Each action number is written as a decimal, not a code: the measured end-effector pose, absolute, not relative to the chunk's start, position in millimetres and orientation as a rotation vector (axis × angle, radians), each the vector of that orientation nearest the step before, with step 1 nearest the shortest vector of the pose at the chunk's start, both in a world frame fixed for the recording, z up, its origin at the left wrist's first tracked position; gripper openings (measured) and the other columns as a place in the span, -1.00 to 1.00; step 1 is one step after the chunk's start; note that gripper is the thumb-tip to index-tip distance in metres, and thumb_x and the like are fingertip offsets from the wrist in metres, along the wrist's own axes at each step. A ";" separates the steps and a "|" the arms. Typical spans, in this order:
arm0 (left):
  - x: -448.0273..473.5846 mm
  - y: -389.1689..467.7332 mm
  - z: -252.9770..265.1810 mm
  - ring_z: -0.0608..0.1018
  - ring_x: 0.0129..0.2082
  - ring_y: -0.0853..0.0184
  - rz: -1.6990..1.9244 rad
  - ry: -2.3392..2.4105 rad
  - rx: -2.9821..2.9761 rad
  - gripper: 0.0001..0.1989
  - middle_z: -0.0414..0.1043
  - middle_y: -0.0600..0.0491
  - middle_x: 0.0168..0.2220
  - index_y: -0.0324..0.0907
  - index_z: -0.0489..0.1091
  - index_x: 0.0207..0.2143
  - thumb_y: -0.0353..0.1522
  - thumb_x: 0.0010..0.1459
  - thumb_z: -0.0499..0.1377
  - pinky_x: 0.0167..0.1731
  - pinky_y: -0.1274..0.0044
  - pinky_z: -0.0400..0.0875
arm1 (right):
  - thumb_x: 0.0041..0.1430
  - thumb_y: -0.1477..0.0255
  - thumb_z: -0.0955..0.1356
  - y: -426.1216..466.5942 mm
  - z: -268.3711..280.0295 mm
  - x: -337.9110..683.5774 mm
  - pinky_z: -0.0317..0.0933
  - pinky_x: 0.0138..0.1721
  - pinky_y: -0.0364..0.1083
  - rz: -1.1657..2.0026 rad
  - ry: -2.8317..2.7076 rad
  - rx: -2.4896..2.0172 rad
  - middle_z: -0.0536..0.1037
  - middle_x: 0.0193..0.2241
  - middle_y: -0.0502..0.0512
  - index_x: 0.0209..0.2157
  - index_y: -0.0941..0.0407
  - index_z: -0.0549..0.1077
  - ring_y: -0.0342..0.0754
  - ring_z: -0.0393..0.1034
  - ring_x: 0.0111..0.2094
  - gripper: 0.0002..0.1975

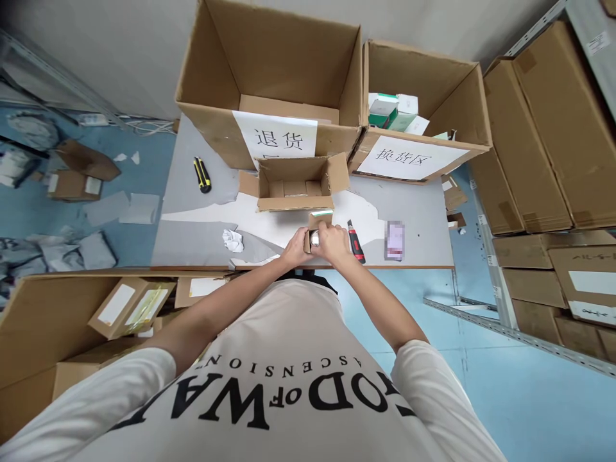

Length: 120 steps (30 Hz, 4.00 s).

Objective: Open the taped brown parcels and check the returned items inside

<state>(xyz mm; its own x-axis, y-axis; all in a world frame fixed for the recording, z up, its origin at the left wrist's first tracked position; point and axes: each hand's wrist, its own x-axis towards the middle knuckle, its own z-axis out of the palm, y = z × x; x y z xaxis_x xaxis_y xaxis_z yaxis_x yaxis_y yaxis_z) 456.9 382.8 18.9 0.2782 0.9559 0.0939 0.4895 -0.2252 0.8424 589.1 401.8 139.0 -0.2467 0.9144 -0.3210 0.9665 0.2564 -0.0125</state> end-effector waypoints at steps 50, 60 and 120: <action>440.6 335.9 157.4 0.57 -0.11 0.11 1.141 0.640 0.484 -0.30 0.46 -0.10 -0.04 -0.12 0.22 0.04 -0.04 -0.09 0.34 -0.10 0.31 0.46 | 0.00 -0.16 0.32 472.0 258.8 641.9 0.39 -0.25 -0.01 -2.595 2.569 1.632 0.50 -0.25 0.00 -0.16 -0.09 0.38 -0.05 0.44 -0.25 -0.48; 446.3 332.9 158.4 0.53 0.00 0.05 0.976 0.594 0.307 -0.40 0.44 -0.21 0.04 -0.22 0.26 0.09 -0.05 0.11 0.19 0.05 0.24 0.34 | -0.01 0.07 0.45 470.5 239.4 628.4 0.40 -0.27 -0.05 -2.779 2.402 1.846 0.47 -0.26 -0.07 -0.22 -0.08 0.35 -0.14 0.38 -0.33 -0.63; 439.7 339.1 160.3 0.58 -0.14 0.13 0.882 0.636 0.199 -0.33 0.51 -0.18 -0.08 -0.22 0.32 0.06 0.11 0.17 -0.03 -0.04 0.28 0.39 | -0.18 -0.12 0.44 479.8 236.2 625.4 0.38 -0.19 0.09 -2.683 2.529 1.752 0.52 -0.12 0.01 -0.15 -0.10 0.40 0.10 0.41 -0.04 -0.41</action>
<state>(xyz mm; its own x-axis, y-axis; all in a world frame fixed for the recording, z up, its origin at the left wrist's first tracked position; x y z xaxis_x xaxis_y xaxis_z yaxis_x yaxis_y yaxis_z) 439.7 339.1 160.3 0.4668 0.7701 -0.4349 -0.6562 0.6312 0.4135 625.4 479.8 236.2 -0.2968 0.9535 0.0519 -0.1082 0.0204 -0.9939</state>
